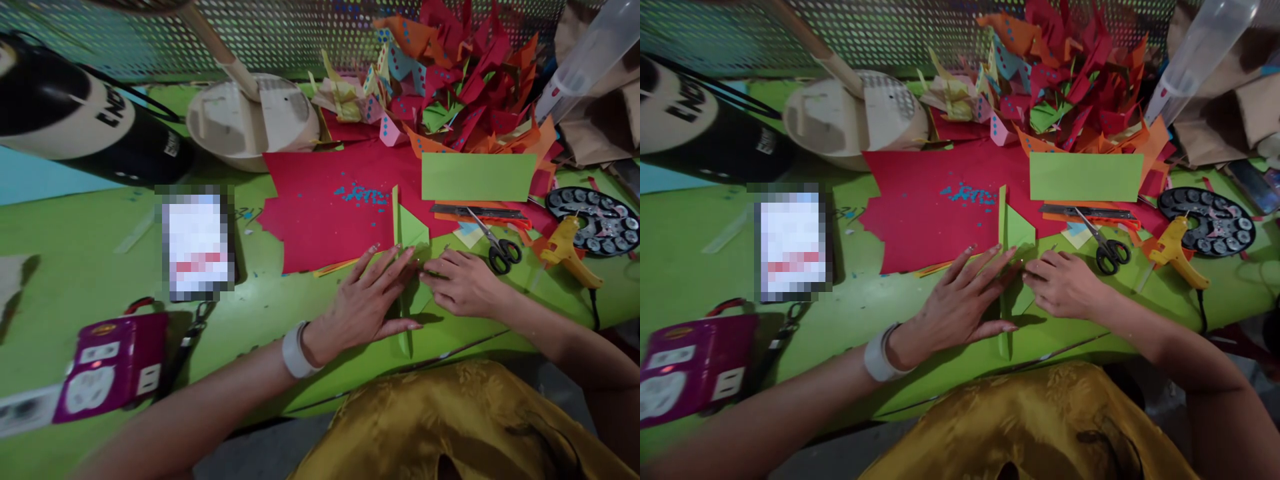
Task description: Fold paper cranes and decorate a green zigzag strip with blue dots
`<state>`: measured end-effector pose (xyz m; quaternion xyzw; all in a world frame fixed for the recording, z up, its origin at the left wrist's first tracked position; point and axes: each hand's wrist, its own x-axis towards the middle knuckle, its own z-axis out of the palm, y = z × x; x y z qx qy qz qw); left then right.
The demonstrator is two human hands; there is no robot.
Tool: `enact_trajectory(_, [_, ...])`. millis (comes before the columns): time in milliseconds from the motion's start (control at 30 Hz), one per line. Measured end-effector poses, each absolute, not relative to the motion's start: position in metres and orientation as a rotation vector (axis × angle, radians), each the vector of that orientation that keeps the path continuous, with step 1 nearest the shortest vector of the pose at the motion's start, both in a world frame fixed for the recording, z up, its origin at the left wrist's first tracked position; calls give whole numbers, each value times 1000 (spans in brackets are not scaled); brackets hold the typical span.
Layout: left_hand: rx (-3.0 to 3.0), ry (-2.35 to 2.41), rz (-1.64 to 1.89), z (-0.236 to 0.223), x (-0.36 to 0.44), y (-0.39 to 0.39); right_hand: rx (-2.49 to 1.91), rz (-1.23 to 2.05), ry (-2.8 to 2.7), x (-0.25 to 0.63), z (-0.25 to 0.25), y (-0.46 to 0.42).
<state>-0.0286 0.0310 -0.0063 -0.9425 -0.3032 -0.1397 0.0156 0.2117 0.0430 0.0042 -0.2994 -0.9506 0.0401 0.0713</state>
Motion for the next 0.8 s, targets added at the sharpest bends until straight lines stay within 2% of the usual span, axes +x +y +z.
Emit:
enact_trajectory(433, [-3006,-986,-425,-9,-27,37,-883,-29,-2870,216,9,36])
enact_trajectory(533, [-3000,-966,-451,-10,-26,38,-980,62,-2756,217,17,34])
enact_trajectory(633, [-2982,-938,-470,-11,-25,38,-1406,439,-2469,213,28,39])
enact_trajectory(700, [-2988,-934,-476,-11,-24,39,-1671,954,-2255,208,34,47])
enact_trajectory(767, [-3008,-943,-476,-11,-24,39,-1781,1541,-2039,202,35,57])
enact_trajectory(800, [-3017,-948,-475,-11,-24,39,-1806,1735,-1939,199,35,61])
